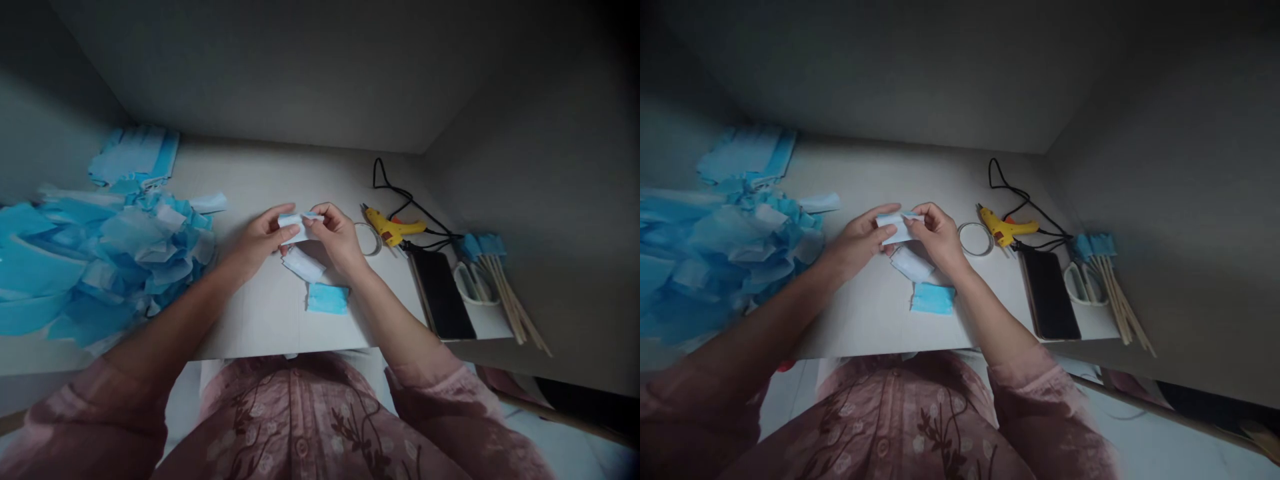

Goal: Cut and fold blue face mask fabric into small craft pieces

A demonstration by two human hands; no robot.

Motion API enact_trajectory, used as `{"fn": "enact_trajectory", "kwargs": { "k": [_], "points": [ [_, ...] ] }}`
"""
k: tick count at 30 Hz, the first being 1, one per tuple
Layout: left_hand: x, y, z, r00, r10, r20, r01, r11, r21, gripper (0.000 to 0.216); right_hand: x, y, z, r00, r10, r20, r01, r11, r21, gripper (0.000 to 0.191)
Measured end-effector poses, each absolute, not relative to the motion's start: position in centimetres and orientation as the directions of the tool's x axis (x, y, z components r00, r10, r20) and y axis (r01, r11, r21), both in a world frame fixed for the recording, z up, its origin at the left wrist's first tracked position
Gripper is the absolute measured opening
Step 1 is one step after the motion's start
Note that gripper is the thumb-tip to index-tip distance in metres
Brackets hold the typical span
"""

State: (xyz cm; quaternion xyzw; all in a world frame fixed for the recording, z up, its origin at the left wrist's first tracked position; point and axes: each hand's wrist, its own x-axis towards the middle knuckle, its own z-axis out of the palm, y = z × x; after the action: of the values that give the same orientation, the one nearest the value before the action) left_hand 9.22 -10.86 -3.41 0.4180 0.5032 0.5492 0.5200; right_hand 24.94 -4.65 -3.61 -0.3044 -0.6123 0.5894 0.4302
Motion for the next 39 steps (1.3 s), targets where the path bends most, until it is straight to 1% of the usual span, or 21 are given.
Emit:
{"fn": "enact_trajectory", "kwargs": {
  "k": [2, 3, 4, 7, 10, 12, 15, 18, 20, 24, 26, 30, 35, 39],
  "points": [
    [9.3, -10.9, -3.6, -0.096, 0.991, -0.089, -0.111, 0.078, 0.991, 0.032, 24.9, -4.8, -3.7, -0.449, 0.877, 0.171, -0.158, 0.110, -0.981, 0.026],
    [9.4, -11.0, -3.6, -0.112, 0.989, -0.095, -0.099, 0.084, 0.992, 0.024, 24.9, -4.8, -3.7, -0.453, 0.876, 0.167, -0.170, 0.099, -0.980, 0.028],
    [9.4, -11.0, -3.6, -0.136, 0.986, -0.100, -0.100, 0.087, 0.991, 0.021, 24.9, -4.7, -3.7, -0.460, 0.873, 0.159, -0.181, 0.083, -0.980, 0.030],
    [9.3, -11.0, -3.3, -0.209, 0.970, -0.127, -0.134, 0.101, 0.986, 0.022, 25.1, -4.2, -3.7, -0.480, 0.872, 0.102, -0.206, 0.001, -0.978, 0.041],
    [9.0, -11.0, -3.0, -0.226, 0.964, -0.137, -0.126, 0.111, 0.986, 0.020, 25.4, -3.6, -3.7, -0.496, 0.868, 0.023, -0.217, -0.099, -0.971, 0.056],
    [9.0, -11.0, -2.9, -0.223, 0.966, -0.131, -0.112, 0.108, 0.988, 0.019, 25.5, -3.4, -3.7, -0.503, 0.864, -0.003, -0.220, -0.131, -0.967, 0.057],
    [9.0, -11.0, -3.1, -0.215, 0.968, -0.125, -0.094, 0.107, 0.990, 0.019, 25.5, -3.4, -3.7, -0.513, 0.859, 0.001, -0.233, -0.138, -0.963, 0.048],
    [9.0, -10.9, -3.3, -0.218, 0.969, -0.120, -0.091, 0.102, 0.991, 0.020, 25.4, -3.8, -3.5, -0.520, 0.854, 0.022, -0.221, -0.109, -0.969, 0.036],
    [8.9, -10.8, -3.4, -0.215, 0.970, -0.116, -0.119, 0.092, 0.989, 0.020, 25.4, -4.0, -3.3, -0.519, 0.854, 0.033, -0.199, -0.083, -0.976, 0.030],
    [8.9, -10.8, -2.9, -0.123, 0.986, -0.112, -0.285, 0.072, 0.956, 0.024, 25.3, -4.1, -3.3, -0.499, 0.865, 0.054, -0.190, -0.049, -0.980, 0.024],
    [9.1, -10.8, -2.7, -0.066, 0.993, -0.103, -0.338, 0.075, 0.938, 0.029, 25.3, -4.1, -3.4, -0.491, 0.869, 0.061, -0.197, -0.043, -0.980, 0.026],
    [9.5, -10.9, -2.9, -0.018, 0.996, -0.093, -0.335, 0.081, 0.939, 0.038, 25.3, -4.1, -3.5, -0.489, 0.869, 0.079, -0.191, -0.018, -0.981, 0.031],
    [9.2, -10.8, -3.7, -0.042, 0.988, -0.150, -0.268, 0.134, 0.954, 0.032, 25.5, -4.0, -3.3, -0.512, 0.851, 0.118, -0.127, 0.061, -0.990, 0.040],
    [8.8, -10.8, -3.4, -0.099, 0.975, -0.198, -0.208, 0.174, 0.963, 0.029, 26.0, -3.6, -3.2, -0.482, 0.854, 0.198, -0.051, 0.198, -0.979, 0.042]
  ]
}}
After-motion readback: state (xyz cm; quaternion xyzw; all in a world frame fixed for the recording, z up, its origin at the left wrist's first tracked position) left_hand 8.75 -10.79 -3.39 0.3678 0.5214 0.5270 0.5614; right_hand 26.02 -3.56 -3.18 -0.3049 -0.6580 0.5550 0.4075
